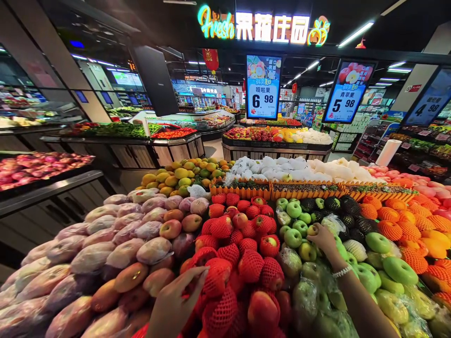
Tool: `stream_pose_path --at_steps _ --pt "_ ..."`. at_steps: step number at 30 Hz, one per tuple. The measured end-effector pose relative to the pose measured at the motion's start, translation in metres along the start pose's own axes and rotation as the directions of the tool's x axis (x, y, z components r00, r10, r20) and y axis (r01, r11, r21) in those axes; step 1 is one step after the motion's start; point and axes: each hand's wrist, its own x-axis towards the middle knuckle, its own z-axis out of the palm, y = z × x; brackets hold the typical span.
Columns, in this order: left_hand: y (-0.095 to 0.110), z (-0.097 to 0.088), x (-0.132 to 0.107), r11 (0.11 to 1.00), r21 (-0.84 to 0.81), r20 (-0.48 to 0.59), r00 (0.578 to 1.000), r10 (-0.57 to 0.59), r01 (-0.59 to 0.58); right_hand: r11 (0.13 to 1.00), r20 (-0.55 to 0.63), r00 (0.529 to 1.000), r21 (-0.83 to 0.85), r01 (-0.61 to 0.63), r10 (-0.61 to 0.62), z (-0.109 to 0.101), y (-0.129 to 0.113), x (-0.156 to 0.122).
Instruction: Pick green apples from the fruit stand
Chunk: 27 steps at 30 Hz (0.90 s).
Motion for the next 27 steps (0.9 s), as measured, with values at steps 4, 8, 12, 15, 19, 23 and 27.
stream_pose_path --at_steps 4,8,12,15,19,23,27 --pt "0.0 0.0 -0.001 0.998 -0.034 -0.004 0.998 -0.058 0.058 0.995 -0.096 0.995 0.097 0.036 -0.027 0.003 -0.028 0.025" --pt "-0.003 -0.002 -0.006 0.981 -0.102 0.01 0.986 -0.165 0.165 0.964 0.032 0.985 0.213 0.161 -0.172 0.019 -0.062 0.049" --pt "-0.012 -0.005 -0.018 0.94 -0.122 0.057 0.948 -0.314 0.319 0.929 0.106 0.955 0.283 0.237 -0.276 0.034 -0.076 0.059" --pt "-0.016 -0.005 -0.021 0.927 -0.116 0.08 0.934 -0.349 0.356 0.896 0.103 0.94 0.353 0.271 -0.325 0.036 -0.073 0.061" --pt "-0.014 -0.003 -0.013 0.947 -0.14 0.036 0.957 -0.289 0.291 0.879 0.043 0.958 0.411 0.241 -0.283 0.022 -0.052 0.065" --pt "-0.015 -0.002 -0.006 0.977 -0.089 0.01 0.981 -0.194 0.194 0.943 -0.196 0.979 0.333 0.023 0.046 -0.006 -0.01 0.066" --pt "-0.011 -0.002 0.001 0.996 -0.024 -0.023 0.996 -0.09 0.089 0.944 -0.269 0.912 0.205 -0.26 0.309 -0.017 0.032 0.058"
